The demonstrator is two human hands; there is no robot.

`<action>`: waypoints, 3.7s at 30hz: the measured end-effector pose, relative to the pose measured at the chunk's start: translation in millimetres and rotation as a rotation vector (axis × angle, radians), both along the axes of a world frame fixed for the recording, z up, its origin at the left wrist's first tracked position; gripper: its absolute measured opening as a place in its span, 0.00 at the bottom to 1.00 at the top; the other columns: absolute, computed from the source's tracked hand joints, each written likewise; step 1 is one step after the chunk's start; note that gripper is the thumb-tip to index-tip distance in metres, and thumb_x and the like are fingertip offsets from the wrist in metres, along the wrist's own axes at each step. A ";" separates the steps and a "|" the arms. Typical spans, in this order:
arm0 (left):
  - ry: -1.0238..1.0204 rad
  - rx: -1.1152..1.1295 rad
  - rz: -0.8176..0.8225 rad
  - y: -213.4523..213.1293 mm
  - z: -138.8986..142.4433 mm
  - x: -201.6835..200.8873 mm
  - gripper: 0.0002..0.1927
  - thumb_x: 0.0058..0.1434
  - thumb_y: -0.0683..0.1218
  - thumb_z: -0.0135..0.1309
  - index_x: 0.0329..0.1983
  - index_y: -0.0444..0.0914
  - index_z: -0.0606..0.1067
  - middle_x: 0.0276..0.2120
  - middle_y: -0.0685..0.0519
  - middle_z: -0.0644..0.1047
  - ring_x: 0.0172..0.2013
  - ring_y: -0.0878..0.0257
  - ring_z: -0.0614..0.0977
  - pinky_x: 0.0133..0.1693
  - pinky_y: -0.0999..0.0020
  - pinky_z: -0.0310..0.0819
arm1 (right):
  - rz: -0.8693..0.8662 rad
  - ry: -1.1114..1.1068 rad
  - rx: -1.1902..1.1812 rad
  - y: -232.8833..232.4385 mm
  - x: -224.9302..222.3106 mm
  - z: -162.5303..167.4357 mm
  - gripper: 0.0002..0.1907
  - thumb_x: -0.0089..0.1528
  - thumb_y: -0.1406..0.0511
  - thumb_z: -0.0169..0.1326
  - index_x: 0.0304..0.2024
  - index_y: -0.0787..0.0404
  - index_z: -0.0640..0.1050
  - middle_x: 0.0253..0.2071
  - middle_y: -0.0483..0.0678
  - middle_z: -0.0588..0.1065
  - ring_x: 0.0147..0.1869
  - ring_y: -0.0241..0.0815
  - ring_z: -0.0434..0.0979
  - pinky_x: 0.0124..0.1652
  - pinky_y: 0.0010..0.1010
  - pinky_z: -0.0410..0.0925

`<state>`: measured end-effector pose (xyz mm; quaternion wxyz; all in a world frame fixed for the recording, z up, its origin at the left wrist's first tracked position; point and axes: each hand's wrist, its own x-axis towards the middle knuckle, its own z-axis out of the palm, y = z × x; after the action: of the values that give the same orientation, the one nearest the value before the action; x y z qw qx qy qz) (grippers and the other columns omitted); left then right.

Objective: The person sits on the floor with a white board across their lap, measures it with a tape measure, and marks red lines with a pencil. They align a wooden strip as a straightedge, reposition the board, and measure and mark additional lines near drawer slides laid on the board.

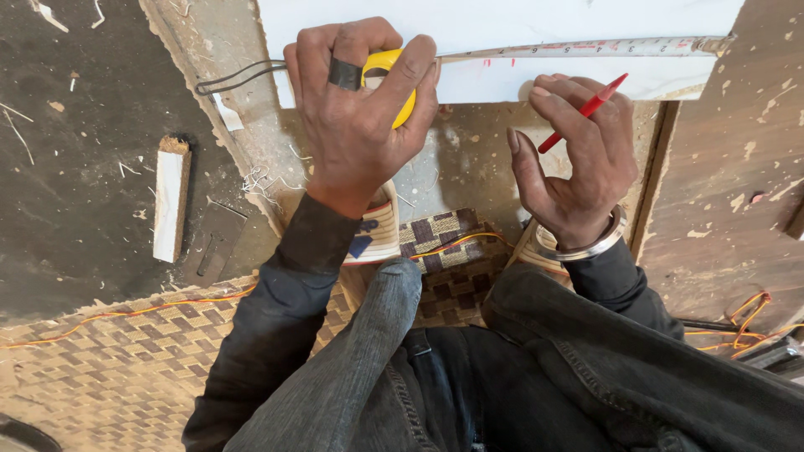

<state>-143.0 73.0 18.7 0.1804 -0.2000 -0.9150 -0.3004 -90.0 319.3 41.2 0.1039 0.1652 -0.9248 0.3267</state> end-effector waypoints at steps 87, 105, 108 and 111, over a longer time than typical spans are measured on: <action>-0.092 0.078 0.062 14.7 21.3 -11.6 0.11 0.65 0.43 0.66 0.48 0.46 0.78 0.45 0.58 0.71 0.47 0.56 0.67 0.49 0.54 0.58 | 0.073 -0.039 0.327 -12.5 -6.4 -5.6 0.16 0.67 0.68 0.64 0.58 0.60 0.79 0.70 0.49 0.71 0.72 0.48 0.64 0.66 0.39 0.58; -0.059 0.052 0.050 15.1 17.5 -8.4 0.11 0.66 0.45 0.69 0.48 0.45 0.78 0.45 0.59 0.70 0.48 0.57 0.66 0.50 0.55 0.57 | 0.025 -0.108 0.290 -23.5 8.0 4.0 0.14 0.68 0.66 0.66 0.55 0.56 0.78 0.75 0.49 0.67 0.80 0.49 0.61 0.71 0.43 0.57; -0.083 0.045 0.044 14.0 17.7 -8.2 0.11 0.64 0.44 0.66 0.48 0.46 0.78 0.45 0.60 0.69 0.48 0.58 0.66 0.49 0.57 0.57 | 0.041 -0.097 0.306 -20.6 4.8 5.6 0.16 0.69 0.65 0.67 0.57 0.57 0.78 0.74 0.49 0.67 0.77 0.49 0.63 0.70 0.43 0.58; -0.082 0.054 0.042 13.3 17.9 -7.8 0.12 0.63 0.43 0.67 0.47 0.45 0.78 0.45 0.58 0.69 0.48 0.56 0.66 0.49 0.55 0.58 | 0.035 -0.092 0.308 -17.8 4.4 0.5 0.18 0.68 0.65 0.66 0.59 0.58 0.78 0.73 0.52 0.68 0.75 0.51 0.64 0.68 0.43 0.58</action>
<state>-150.8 86.3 36.6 0.1542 -0.1631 -0.9173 -0.3289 -85.7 301.5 41.6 0.0290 0.1803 -0.9646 0.1900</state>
